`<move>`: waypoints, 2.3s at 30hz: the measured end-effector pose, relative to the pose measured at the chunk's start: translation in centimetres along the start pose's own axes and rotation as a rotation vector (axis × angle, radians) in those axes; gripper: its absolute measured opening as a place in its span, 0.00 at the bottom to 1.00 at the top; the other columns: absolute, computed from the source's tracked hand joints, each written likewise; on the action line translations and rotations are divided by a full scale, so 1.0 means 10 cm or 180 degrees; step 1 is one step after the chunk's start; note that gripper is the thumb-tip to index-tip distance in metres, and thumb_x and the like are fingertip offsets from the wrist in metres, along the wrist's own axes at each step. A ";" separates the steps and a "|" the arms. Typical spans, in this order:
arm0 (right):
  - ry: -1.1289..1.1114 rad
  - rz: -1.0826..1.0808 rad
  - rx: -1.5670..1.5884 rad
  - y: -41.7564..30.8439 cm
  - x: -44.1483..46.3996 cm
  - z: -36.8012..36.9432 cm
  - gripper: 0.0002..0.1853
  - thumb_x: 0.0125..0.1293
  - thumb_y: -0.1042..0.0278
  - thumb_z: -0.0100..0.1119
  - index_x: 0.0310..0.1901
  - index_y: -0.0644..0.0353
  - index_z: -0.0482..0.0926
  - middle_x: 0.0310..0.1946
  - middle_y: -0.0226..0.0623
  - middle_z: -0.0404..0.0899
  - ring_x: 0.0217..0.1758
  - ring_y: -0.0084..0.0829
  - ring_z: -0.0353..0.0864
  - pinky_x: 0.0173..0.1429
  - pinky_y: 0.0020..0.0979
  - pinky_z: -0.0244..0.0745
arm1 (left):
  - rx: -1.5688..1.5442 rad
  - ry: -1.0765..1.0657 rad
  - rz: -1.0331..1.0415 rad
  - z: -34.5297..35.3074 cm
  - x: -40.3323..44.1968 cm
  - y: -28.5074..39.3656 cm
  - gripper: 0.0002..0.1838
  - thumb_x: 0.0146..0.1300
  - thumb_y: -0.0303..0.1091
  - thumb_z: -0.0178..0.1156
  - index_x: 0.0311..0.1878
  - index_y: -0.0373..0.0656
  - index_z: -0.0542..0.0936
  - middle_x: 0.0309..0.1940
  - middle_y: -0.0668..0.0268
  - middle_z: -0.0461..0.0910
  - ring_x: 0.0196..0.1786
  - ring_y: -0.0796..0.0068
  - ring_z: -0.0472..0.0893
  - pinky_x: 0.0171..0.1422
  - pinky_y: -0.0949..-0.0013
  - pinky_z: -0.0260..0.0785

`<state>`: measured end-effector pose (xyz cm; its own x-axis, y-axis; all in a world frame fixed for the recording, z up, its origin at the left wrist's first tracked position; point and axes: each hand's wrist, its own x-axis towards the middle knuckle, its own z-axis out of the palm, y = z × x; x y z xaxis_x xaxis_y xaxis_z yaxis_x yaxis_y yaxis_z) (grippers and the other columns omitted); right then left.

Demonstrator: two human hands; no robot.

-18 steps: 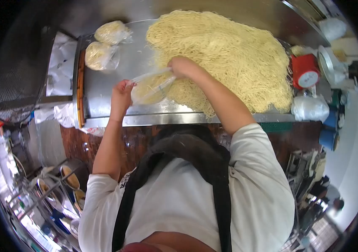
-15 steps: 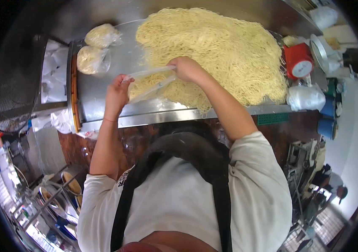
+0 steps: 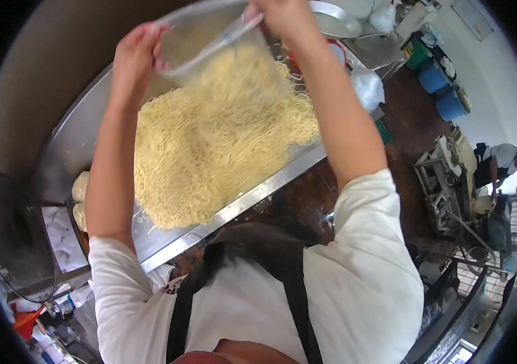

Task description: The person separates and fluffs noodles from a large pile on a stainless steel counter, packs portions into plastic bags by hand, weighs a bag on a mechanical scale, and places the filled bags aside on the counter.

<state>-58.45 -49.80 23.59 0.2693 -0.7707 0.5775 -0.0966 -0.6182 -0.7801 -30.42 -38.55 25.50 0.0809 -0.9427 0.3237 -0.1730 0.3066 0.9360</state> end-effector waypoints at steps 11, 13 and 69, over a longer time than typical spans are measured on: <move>0.0922 -0.0126 -0.2097 0.36 -1.17 -2.23 0.24 0.62 0.69 0.66 0.60 0.62 0.75 0.50 0.51 0.80 0.54 0.48 0.80 0.61 0.42 0.74 | -0.0684 -0.0020 -0.0329 2.84 1.70 -0.47 0.12 0.75 0.34 0.52 0.48 0.33 0.78 0.20 0.67 0.70 0.19 0.77 0.73 0.33 0.61 0.83; 0.0737 0.0534 -0.2878 0.63 -1.69 -2.30 0.28 0.60 0.71 0.65 0.63 0.63 0.73 0.58 0.52 0.74 0.62 0.53 0.73 0.68 0.46 0.68 | -0.0434 -0.0204 -0.0660 3.11 1.77 -0.68 0.12 0.75 0.32 0.51 0.49 0.32 0.77 0.20 0.67 0.70 0.18 0.77 0.73 0.32 0.61 0.83; 0.1983 -0.0124 -0.0052 -0.31 -1.36 -0.68 0.11 0.70 0.70 0.60 0.47 0.69 0.77 0.48 0.44 0.79 0.53 0.40 0.82 0.58 0.40 0.84 | -0.0023 0.2561 -0.1000 -3.01 -3.21 -0.24 0.07 0.71 0.28 0.51 0.40 0.40 0.78 0.22 0.74 0.71 0.19 0.85 0.65 0.23 0.77 0.58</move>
<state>-68.36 -38.48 19.77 -0.3362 -0.6897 0.6413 -0.1140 -0.6461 -0.7546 -3.04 -5.07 17.02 0.7951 -0.6047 0.0467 -0.0200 0.0509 0.9985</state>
